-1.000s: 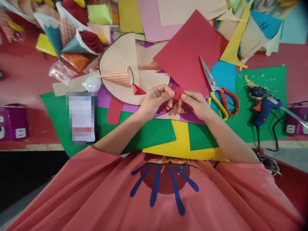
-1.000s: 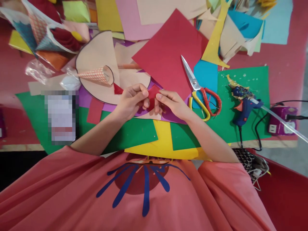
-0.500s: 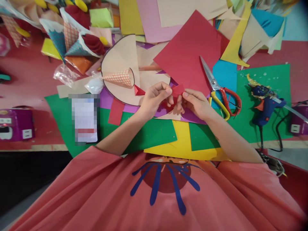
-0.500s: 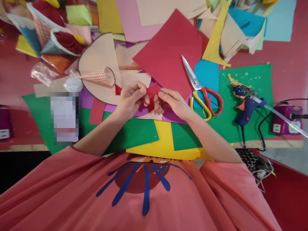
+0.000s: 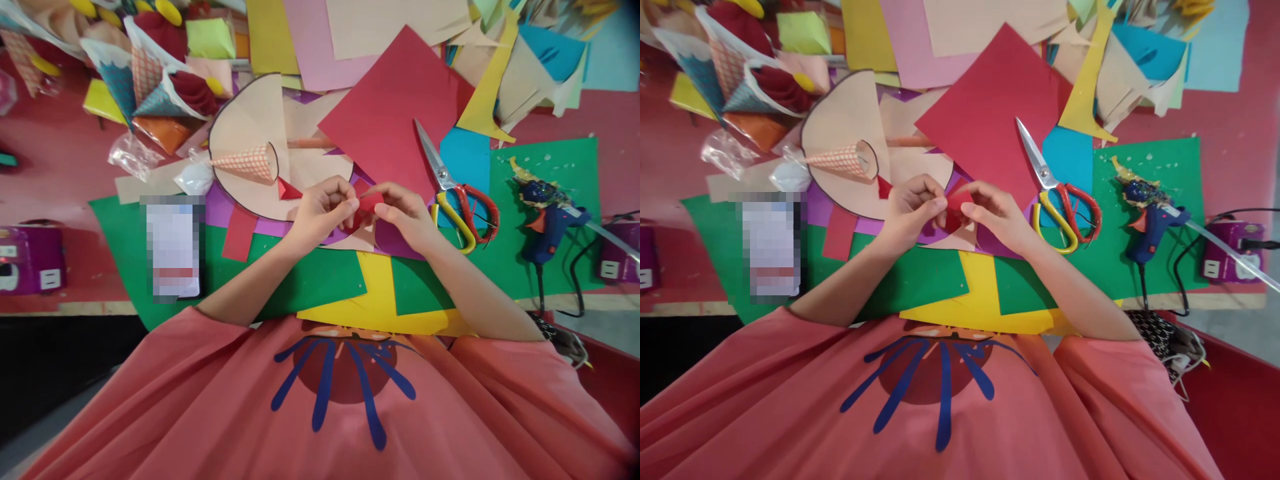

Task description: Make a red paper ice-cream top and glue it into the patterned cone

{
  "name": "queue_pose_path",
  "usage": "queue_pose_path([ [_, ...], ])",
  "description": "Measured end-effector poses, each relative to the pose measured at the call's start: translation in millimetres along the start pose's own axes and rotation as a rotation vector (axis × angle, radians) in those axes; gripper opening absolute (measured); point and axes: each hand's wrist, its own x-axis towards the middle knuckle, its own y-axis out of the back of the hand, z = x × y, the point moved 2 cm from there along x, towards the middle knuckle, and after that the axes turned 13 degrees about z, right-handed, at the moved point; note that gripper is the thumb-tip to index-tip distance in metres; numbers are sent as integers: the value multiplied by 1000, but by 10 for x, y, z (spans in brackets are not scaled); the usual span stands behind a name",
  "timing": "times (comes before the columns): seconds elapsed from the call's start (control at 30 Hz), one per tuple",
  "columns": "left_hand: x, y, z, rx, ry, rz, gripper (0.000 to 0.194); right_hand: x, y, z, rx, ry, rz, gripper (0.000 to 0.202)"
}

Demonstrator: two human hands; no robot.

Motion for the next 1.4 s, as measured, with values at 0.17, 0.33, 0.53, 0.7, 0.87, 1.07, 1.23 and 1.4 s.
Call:
queue_pose_path([
  [0.17, -45, -42, 46, 80, -39, -37, 30, 1, 24, -41, -80, 95, 85, 23],
  [0.33, -26, -45, 8, 89, -53, -18, 38, 23, 32, -34, -63, 68, 75, 26],
  [0.53, -9, -41, -18, 95, -109, -36, 40, 17, 20, -35, -105, 95, 79, 31],
  [0.7, -24, 6, -28, 268, -251, -23, 31, -30, 22, -47, -194, 179, 161, 23],
  [0.87, 19, 147, 235, 338, -342, 44, 24, -19, 36, -17, -224, 218, 215, 25],
  [1.07, -43, 444, 651, 1208, -300, 263, 25, 11, 32, 20, -327, 119, 136, 26],
  [1.23, -162, 532, 534, 1463, -5, 118, 32, 0, 31, -10, -456, 133, 70, 27],
  [1.4, -88, 593, 373, 1319, -97, 191, 6, -12, 48, -16, -383, 122, 120, 30],
])
